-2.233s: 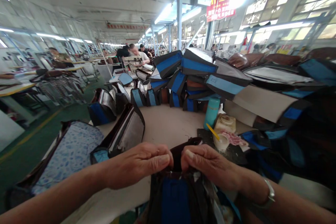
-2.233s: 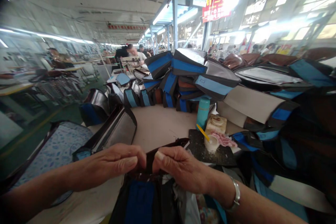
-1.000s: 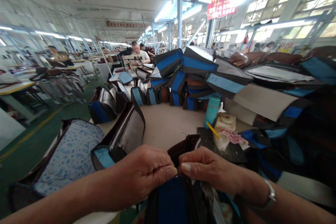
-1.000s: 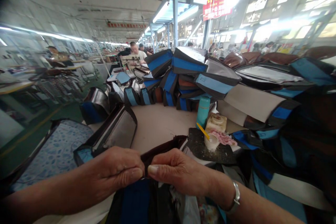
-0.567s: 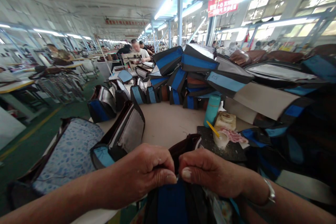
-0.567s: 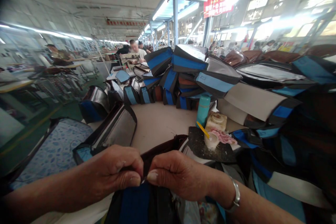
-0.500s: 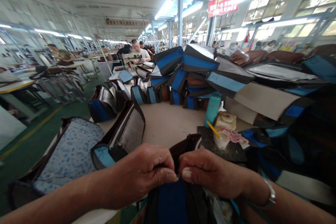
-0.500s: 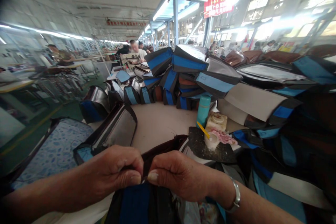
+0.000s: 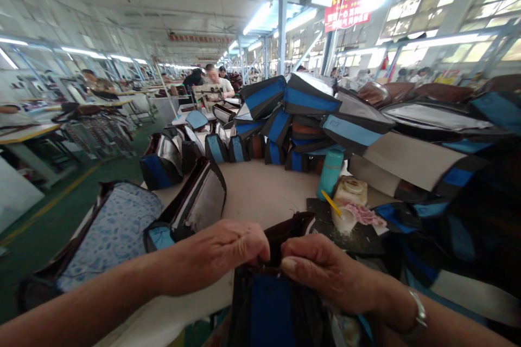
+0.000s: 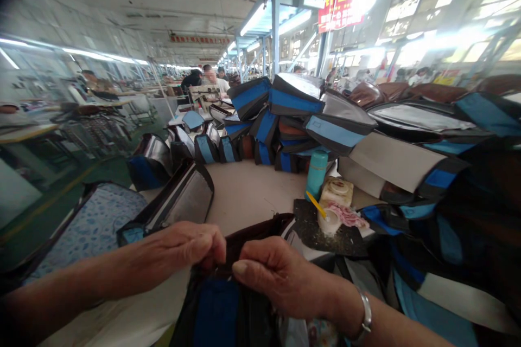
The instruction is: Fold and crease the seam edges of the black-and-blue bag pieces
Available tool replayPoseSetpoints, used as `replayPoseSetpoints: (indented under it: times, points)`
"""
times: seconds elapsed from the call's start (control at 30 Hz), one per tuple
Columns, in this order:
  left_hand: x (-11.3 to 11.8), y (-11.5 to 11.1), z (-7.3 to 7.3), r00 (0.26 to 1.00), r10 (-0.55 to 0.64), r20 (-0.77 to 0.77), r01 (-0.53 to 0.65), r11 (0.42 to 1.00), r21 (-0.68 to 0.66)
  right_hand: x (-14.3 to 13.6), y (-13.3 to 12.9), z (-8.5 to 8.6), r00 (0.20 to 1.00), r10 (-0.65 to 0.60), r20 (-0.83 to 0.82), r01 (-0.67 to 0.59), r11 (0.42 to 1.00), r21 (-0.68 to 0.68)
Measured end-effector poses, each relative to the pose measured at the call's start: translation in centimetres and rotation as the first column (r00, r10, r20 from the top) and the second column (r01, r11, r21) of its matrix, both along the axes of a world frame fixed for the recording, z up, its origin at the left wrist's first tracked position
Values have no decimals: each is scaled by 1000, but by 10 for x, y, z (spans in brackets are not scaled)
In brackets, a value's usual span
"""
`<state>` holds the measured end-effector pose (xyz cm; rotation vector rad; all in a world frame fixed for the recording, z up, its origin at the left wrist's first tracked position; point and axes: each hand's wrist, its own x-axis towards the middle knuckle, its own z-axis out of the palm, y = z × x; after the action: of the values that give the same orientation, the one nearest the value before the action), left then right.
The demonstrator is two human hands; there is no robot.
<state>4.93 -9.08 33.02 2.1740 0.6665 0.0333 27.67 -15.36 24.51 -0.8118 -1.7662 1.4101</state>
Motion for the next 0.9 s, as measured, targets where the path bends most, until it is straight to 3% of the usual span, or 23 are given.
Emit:
replayPoseSetpoints:
  times: [0.1,0.2,0.43,0.67,0.8,0.9]
  points:
    - [-3,11,9,998,-38,-59,39,999,14,7,3,2,997,45,-63,-44,999,23]
    - [-2,14,15,987,-127,-100,131,991,39,9,3,7,999,34,-22,-33,998,52]
    - [-3,16,11,977,-191,-94,191,982,-11,6,-1,18,996,73,60,-71,996,-46]
    - [-9,17,4,989,-117,-95,104,986,-128,2,2,6,999,25,-41,-27,999,-41]
    - [-9,6,9,981,-117,-155,115,993,-23,-3,6,-5,988,-13,-155,2,997,-71]
    - [-9,-2,14,979,-43,-198,59,995,78,-4,8,-7,977,-45,-207,24,994,-102]
